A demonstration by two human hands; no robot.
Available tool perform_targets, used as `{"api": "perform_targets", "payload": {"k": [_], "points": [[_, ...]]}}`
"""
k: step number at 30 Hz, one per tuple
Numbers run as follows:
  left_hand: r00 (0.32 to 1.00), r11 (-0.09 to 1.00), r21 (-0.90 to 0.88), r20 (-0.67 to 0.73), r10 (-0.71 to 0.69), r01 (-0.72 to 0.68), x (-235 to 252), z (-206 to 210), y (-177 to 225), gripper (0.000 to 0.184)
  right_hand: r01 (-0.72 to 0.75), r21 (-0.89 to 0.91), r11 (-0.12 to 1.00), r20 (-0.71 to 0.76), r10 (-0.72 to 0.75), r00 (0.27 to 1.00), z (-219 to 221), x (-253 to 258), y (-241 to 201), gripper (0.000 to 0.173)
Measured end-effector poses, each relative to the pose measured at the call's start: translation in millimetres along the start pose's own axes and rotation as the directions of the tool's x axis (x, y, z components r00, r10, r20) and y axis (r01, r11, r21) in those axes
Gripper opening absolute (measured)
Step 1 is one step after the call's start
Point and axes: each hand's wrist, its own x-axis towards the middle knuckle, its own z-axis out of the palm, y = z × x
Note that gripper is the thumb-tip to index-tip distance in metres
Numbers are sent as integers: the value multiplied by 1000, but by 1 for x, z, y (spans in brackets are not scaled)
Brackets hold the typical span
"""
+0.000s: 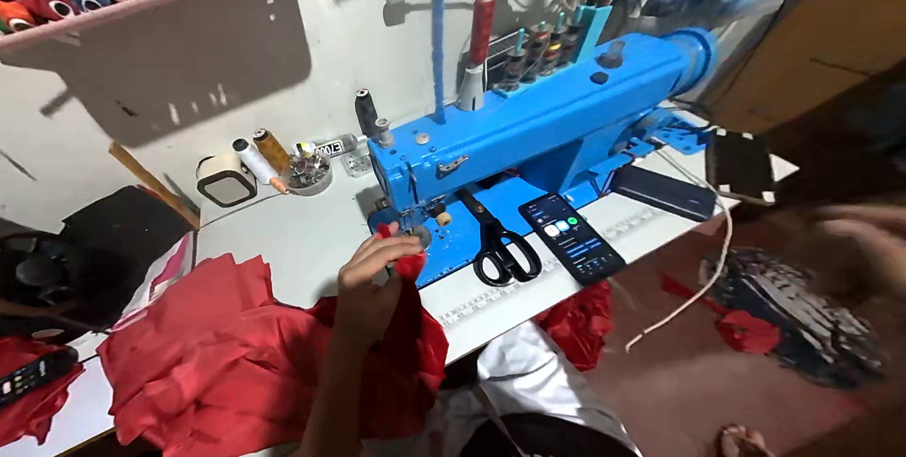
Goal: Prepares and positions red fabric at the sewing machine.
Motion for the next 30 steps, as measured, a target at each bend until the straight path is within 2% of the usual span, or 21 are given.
{"api": "perform_targets", "payload": {"k": [3,6,9,11,12,14,16,17,18,19,21,23,25,27,30], "points": [[1000,997,72,2,21,-21,9,9,9,17,177,162,971,227,-211,951,76,-9,-47,24],[999,951,310,-47,25,-9,14,13,24,18,186,262,947,483,-296,824,155,-24,-70,36],[999,864,502,-23,-27,35,13,2,48,19,42,282,958,665,-227,711,216,-35,-91,52],[973,833,546,132,-191,89,5,-19,65,19,-14,368,930,657,-249,711,245,-44,-96,39],[924,825,552,241,-296,121,1,-33,74,17,-55,415,908,673,-265,690,251,-46,-97,29],[812,827,543,411,-414,146,-5,-68,83,14,-238,494,836,773,-297,561,243,-43,-101,20],[773,853,493,470,-425,169,0,-96,85,12,-468,501,728,856,-335,395,227,-36,-100,14],[763,863,458,475,-439,211,6,-105,82,11,-548,468,693,881,-321,347,221,-34,-99,11],[738,867,411,485,-469,281,14,-110,75,9,-578,436,690,898,-291,331,217,-33,-97,10],[706,859,374,497,-503,349,24,-110,65,6,-566,413,714,905,-249,346,217,-32,-93,11],[667,831,368,498,-555,417,39,-96,27,7,-487,367,793,888,-144,436,230,-34,-78,14],[670,812,413,467,-578,413,45,-68,-22,14,-436,253,864,869,-4,495,247,-35,-58,17],[681,776,459,398,-615,433,41,-39,-61,16,-393,110,913,849,119,515,259,-35,-42,21],[652,675,544,277,-706,498,38,-19,-71,24,-355,34,934,830,171,531,260,-36,-37,22],[676,568,633,94,-731,526,30,-2,-50,22,-344,11,939,819,189,542,255,-37,-37,25]]}}
